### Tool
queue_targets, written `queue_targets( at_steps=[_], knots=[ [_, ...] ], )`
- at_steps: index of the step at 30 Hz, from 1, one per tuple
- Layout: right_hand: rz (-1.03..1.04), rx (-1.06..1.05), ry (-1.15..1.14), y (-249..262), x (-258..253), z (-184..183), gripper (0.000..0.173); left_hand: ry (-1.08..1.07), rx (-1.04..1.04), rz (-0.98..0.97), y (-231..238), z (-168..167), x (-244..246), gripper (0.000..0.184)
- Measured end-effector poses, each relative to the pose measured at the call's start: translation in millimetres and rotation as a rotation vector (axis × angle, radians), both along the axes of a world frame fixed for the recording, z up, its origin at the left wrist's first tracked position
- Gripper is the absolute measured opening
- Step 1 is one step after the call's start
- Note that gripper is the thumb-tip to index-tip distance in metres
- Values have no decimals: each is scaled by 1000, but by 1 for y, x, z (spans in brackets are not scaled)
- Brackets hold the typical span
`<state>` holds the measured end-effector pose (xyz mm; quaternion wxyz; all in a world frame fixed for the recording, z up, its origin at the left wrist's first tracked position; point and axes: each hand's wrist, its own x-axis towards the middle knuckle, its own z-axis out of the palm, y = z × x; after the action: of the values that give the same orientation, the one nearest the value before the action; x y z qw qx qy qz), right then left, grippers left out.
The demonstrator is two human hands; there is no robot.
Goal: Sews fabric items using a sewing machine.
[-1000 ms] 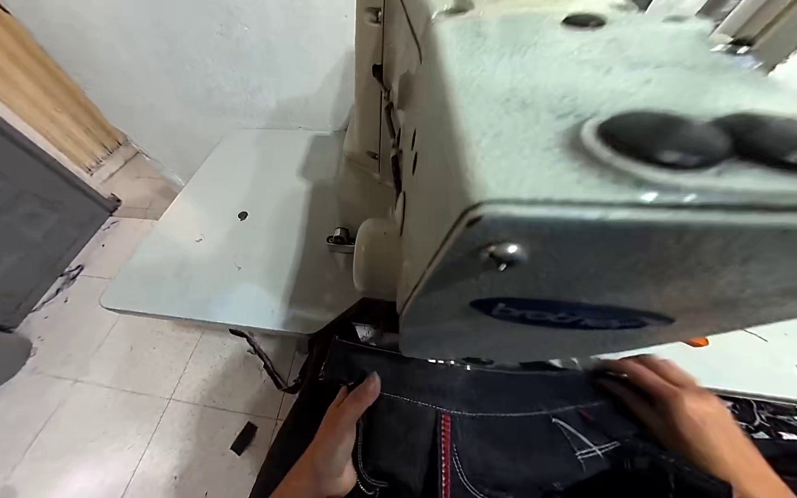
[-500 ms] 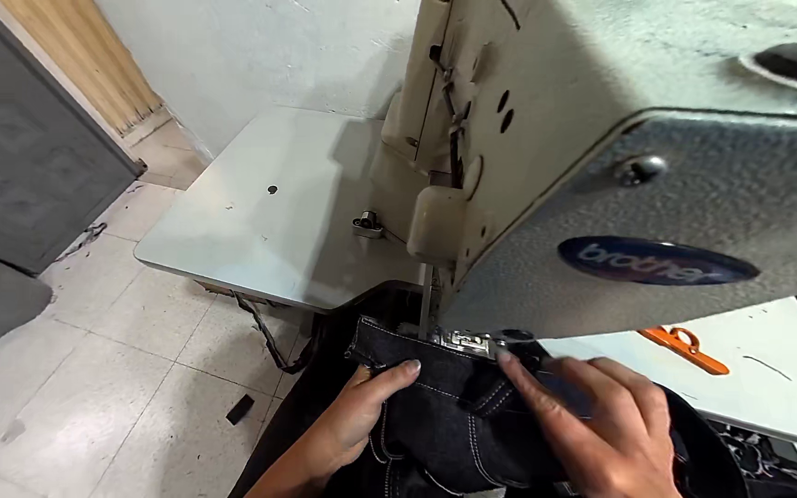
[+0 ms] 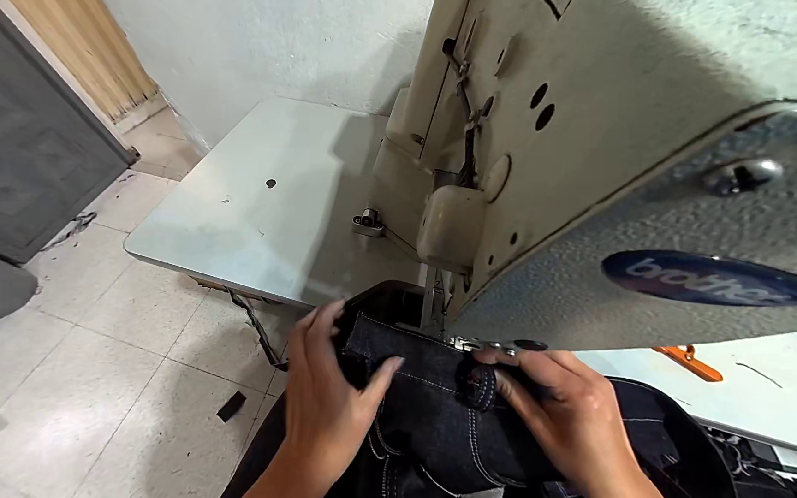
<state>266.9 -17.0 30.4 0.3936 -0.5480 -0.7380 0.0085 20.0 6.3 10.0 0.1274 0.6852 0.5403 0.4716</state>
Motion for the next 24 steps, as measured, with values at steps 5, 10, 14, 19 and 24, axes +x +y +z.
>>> queue_targets(
  at_steps=[5,10,14,19,24],
  knots=[
    [7,83,52,0,-5,-9,15,-123,-351,-580,-26,49,21,39],
    [14,217,-44,-1,-9,-15,10,-645,-794,-663,-22,36,43,19],
    [73,183,-251,-10,-5,-10,25,-716,-819,-479,-25,37,53,15],
    [117,120,-198,-11,2,-13,31,128,230,-408,-11,0,38,22],
    [120,19,49,-8,12,-23,23,394,529,-640,19,-4,29,24]
  ],
)
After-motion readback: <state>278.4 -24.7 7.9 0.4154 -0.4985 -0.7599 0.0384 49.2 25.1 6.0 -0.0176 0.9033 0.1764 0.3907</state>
